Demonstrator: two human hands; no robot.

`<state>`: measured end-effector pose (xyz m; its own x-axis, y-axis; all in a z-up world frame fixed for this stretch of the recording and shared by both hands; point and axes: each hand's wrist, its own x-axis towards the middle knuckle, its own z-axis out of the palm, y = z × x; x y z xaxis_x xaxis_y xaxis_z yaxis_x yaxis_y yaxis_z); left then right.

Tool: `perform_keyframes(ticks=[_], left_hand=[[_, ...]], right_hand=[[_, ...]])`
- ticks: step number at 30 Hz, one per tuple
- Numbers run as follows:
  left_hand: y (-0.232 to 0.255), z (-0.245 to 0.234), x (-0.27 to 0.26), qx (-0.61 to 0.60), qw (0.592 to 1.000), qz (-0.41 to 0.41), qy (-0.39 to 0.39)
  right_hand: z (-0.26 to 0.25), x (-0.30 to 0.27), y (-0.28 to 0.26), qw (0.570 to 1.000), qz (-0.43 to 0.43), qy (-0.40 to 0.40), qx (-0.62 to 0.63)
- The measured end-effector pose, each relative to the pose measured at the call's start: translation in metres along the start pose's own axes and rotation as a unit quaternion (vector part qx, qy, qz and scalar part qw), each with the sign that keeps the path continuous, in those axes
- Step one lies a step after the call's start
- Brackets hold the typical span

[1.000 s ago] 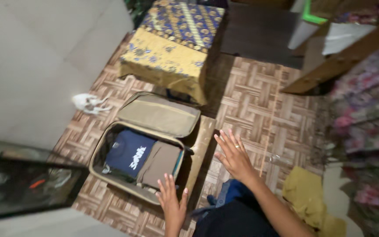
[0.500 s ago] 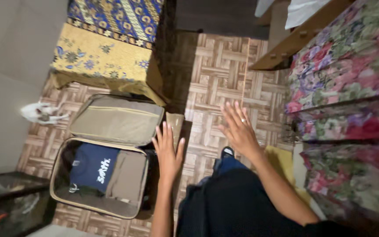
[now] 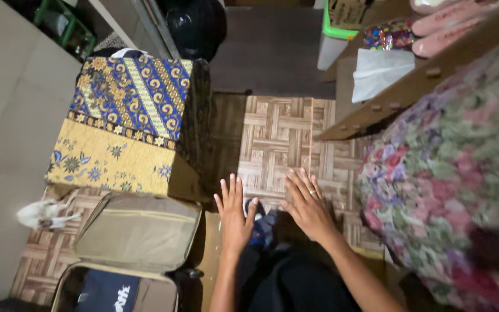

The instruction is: The person folds a white t-shirt on a patterned surface next to an open suitcase. They smooth the fabric, fold the sleeves, and roll the shirt into a compact bundle. A white cat is visible in the background.

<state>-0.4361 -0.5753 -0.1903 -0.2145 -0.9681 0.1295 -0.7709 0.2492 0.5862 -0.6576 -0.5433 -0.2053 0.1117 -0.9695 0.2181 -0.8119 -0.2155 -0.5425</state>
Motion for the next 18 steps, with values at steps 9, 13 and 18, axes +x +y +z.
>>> perform_keyframes(ticks=[9, 13, 18], left_hand=[[-0.064, 0.012, 0.154, -0.005, 1.000, 0.001, 0.021], [-0.073, -0.001, 0.220, -0.005, 1.000, 0.007, 0.002], [-0.088, -0.003, 0.294, 0.001, 1.000, 0.019, -0.025]], right_hand=[[0.015, 0.156, 0.049, 1.000, 0.010, 0.008, -0.024], [0.017, 0.228, 0.065, 0.999, 0.013, 0.035, -0.027], [0.032, 0.291, 0.094, 0.998, 0.048, 0.032, -0.006]])
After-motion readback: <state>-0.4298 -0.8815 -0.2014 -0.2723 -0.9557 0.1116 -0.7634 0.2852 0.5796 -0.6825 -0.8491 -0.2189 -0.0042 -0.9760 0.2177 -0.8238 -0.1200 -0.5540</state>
